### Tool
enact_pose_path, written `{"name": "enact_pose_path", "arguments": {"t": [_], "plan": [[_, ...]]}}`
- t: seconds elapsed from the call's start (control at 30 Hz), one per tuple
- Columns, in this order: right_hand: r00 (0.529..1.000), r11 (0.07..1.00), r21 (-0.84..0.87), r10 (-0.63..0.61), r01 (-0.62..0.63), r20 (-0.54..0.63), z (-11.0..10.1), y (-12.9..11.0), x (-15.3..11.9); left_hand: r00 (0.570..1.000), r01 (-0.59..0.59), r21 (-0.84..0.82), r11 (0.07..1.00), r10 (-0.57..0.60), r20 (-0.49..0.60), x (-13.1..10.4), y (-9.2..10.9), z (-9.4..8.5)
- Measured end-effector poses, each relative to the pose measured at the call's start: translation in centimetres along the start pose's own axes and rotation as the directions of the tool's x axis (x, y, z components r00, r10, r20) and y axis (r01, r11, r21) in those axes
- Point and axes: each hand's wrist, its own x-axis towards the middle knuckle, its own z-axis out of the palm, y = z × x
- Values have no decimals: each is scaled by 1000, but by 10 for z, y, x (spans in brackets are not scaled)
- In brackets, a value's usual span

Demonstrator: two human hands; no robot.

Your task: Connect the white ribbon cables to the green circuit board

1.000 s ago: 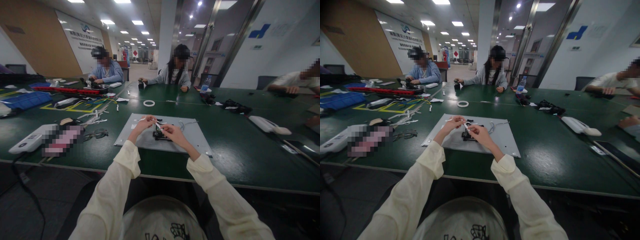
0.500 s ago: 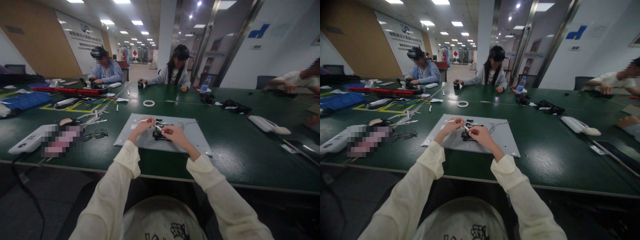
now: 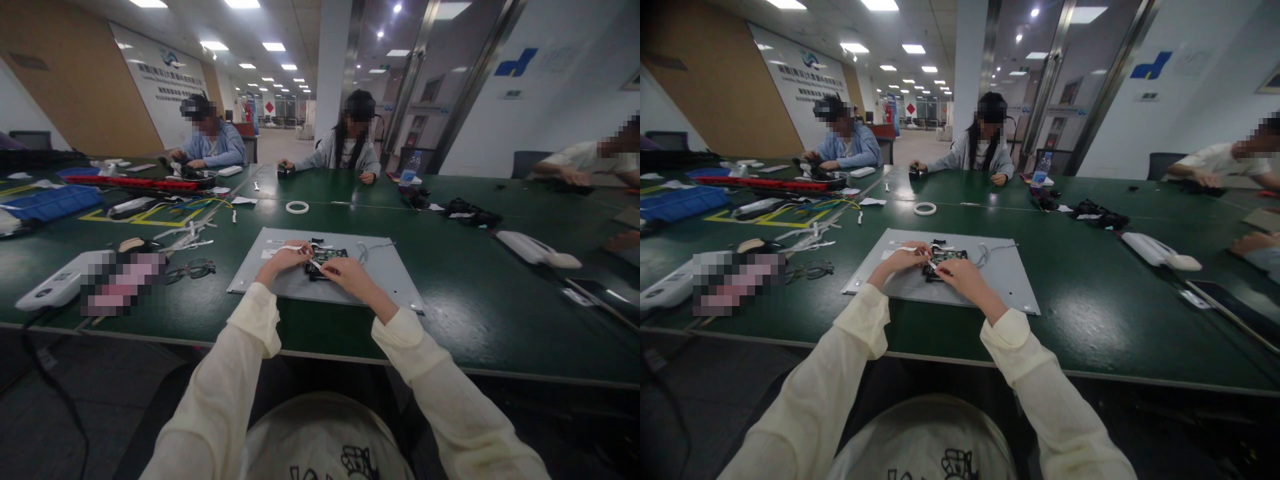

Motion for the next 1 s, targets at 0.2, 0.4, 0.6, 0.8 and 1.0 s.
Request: {"name": "enact_pose_path", "arguments": {"t": [0.2,0.4,0.6,0.8,1.0], "plan": [[997,1000,2,2,-2,-74,-2,-1,-1,1000,15,-2,1000,-15,3,1,-2,0],[995,999,37,3,1,-97,2,2,0,998,53,11,999,-53,39,2,-4,0],[983,992,119,54,-33,-174,0,1,3,998,57,1,998,-57,35,2,-5,0],[975,931,348,170,-111,-143,1,-4,2,997,75,-90,993,-73,28,0,2,-1],[918,741,640,371,-203,-139,5,-1,5,996,81,-139,987,-86,-34,3,5,-4]]}}
